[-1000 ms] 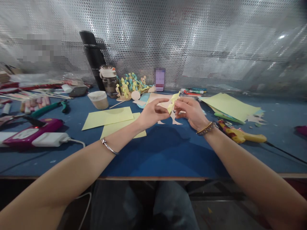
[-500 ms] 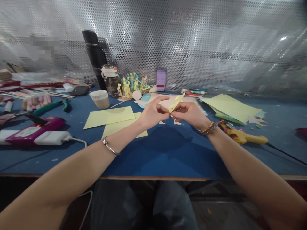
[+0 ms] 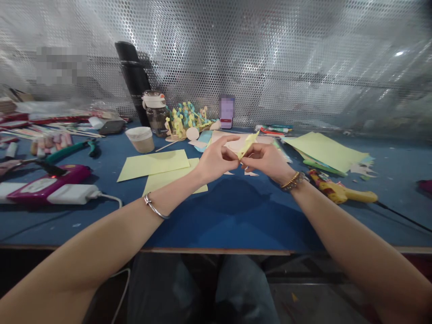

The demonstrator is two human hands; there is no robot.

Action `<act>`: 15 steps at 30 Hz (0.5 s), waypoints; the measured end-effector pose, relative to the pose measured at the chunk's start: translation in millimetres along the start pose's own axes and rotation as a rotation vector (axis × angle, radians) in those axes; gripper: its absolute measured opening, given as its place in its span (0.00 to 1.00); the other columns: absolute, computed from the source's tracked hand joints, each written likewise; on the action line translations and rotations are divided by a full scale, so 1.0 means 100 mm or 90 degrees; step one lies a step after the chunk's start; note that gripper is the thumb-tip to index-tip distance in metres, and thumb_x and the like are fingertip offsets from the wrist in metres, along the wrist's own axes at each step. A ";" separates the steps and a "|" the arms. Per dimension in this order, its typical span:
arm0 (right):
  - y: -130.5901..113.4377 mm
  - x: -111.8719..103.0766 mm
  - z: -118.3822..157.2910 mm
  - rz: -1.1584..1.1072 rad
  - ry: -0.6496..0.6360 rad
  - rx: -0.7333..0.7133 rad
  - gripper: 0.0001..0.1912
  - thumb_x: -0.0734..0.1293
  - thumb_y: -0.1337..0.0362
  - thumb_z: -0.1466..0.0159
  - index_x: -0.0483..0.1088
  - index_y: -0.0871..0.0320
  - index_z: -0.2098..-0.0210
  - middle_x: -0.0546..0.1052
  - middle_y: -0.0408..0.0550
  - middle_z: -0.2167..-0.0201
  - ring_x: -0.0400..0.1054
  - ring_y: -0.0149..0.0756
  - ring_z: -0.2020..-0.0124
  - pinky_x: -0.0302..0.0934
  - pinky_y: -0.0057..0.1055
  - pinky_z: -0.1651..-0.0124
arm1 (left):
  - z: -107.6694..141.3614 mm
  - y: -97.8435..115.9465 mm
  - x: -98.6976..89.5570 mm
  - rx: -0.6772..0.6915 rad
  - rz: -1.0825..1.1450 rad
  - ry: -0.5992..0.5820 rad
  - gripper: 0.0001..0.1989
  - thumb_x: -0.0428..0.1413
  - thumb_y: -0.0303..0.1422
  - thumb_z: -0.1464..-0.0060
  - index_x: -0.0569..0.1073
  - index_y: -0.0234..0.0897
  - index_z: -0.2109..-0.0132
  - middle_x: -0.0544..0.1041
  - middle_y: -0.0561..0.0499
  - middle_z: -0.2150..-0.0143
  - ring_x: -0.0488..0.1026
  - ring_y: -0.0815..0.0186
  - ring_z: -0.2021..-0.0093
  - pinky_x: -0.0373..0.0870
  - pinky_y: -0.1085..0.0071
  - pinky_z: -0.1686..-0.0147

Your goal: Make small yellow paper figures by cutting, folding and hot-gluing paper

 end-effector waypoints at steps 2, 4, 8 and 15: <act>0.01 0.00 0.00 -0.004 0.001 -0.001 0.06 0.69 0.65 0.47 0.71 0.60 0.70 0.75 0.46 0.76 0.72 0.34 0.73 0.71 0.33 0.70 | -0.01 0.00 0.00 0.000 0.000 -0.003 0.32 0.57 0.23 0.59 0.63 0.36 0.44 0.76 0.52 0.72 0.74 0.69 0.71 0.69 0.74 0.73; 0.02 0.00 0.00 -0.007 0.001 -0.002 0.06 0.69 0.65 0.47 0.71 0.60 0.70 0.76 0.46 0.75 0.72 0.34 0.73 0.71 0.33 0.70 | -0.01 -0.01 0.00 -0.002 0.004 -0.006 0.32 0.57 0.23 0.59 0.63 0.35 0.44 0.76 0.52 0.72 0.74 0.69 0.72 0.69 0.74 0.73; 0.03 -0.01 -0.02 -0.011 0.003 -0.005 0.07 0.70 0.65 0.49 0.71 0.60 0.71 0.76 0.46 0.75 0.72 0.34 0.73 0.70 0.32 0.71 | -0.01 -0.03 0.01 -0.011 0.010 -0.016 0.32 0.58 0.24 0.59 0.63 0.35 0.44 0.76 0.52 0.71 0.74 0.68 0.71 0.70 0.72 0.71; -0.01 -0.08 -0.01 -0.027 0.043 0.013 0.08 0.71 0.63 0.50 0.71 0.60 0.72 0.75 0.45 0.77 0.71 0.33 0.73 0.70 0.30 0.71 | -0.02 -0.05 0.05 -0.058 -0.137 -0.155 0.31 0.59 0.31 0.56 0.62 0.33 0.43 0.78 0.44 0.62 0.75 0.62 0.62 0.70 0.69 0.65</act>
Point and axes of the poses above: each hand's wrist, its own z-axis away from the middle knuckle, its own x-axis out of the palm, y = z × x, the point moved 9 cm from there along -z, towards the middle knuckle
